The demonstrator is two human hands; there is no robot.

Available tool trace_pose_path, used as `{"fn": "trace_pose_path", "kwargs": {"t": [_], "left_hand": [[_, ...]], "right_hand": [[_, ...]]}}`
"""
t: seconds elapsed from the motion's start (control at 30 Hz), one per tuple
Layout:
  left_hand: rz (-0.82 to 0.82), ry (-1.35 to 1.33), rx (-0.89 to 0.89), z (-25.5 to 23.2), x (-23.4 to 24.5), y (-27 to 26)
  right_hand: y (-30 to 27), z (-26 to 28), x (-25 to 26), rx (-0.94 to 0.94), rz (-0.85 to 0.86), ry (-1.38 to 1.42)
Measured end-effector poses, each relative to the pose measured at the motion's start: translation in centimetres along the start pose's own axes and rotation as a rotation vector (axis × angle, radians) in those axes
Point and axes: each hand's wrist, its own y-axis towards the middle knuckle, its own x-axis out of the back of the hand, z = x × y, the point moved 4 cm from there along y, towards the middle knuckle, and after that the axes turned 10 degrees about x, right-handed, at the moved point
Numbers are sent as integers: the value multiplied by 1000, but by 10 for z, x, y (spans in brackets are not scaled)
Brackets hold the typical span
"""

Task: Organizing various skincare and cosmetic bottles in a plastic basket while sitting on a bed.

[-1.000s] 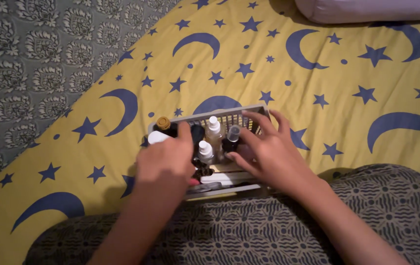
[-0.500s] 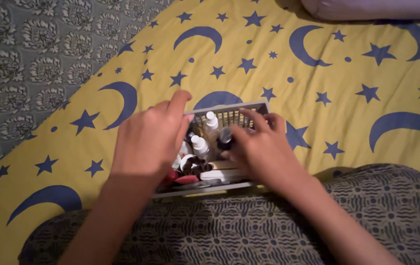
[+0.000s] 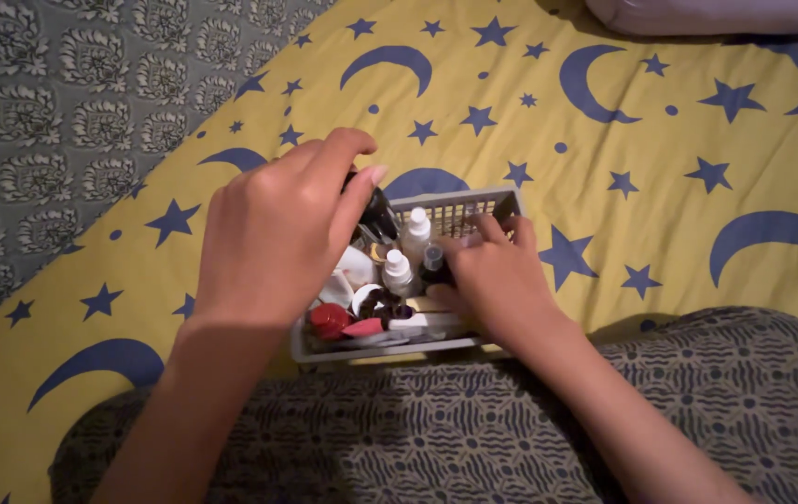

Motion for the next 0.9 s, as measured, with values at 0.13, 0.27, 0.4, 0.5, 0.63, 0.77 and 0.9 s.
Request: {"fn": "trace_pose_path", "kwargs": {"t": [0.13, 0.27, 0.4, 0.5, 0.63, 0.77, 0.9], "left_hand": [[-35, -57, -18, 2, 6, -3], [-71, -86, -11, 5, 12, -5], [-18, -182, 57, 1, 18, -3], [-89, -210, -98, -5, 11, -8], [-90, -301, -362, -35, 12, -8], [33, -428, -108, -34, -8, -12], [68, -578, 320, -10, -18, -12]], "right_hand": [[0, 3, 4, -31, 57, -9], [-4, 2, 3, 1, -40, -6], [-4, 3, 25, -66, -91, 208], [-3, 10, 69, -22, -268, 432], [-7, 10, 83, 158, -429, 620], [-17, -3, 68, -19, -439, 720], [-27, -32, 57, -218, -550, 696]]}}
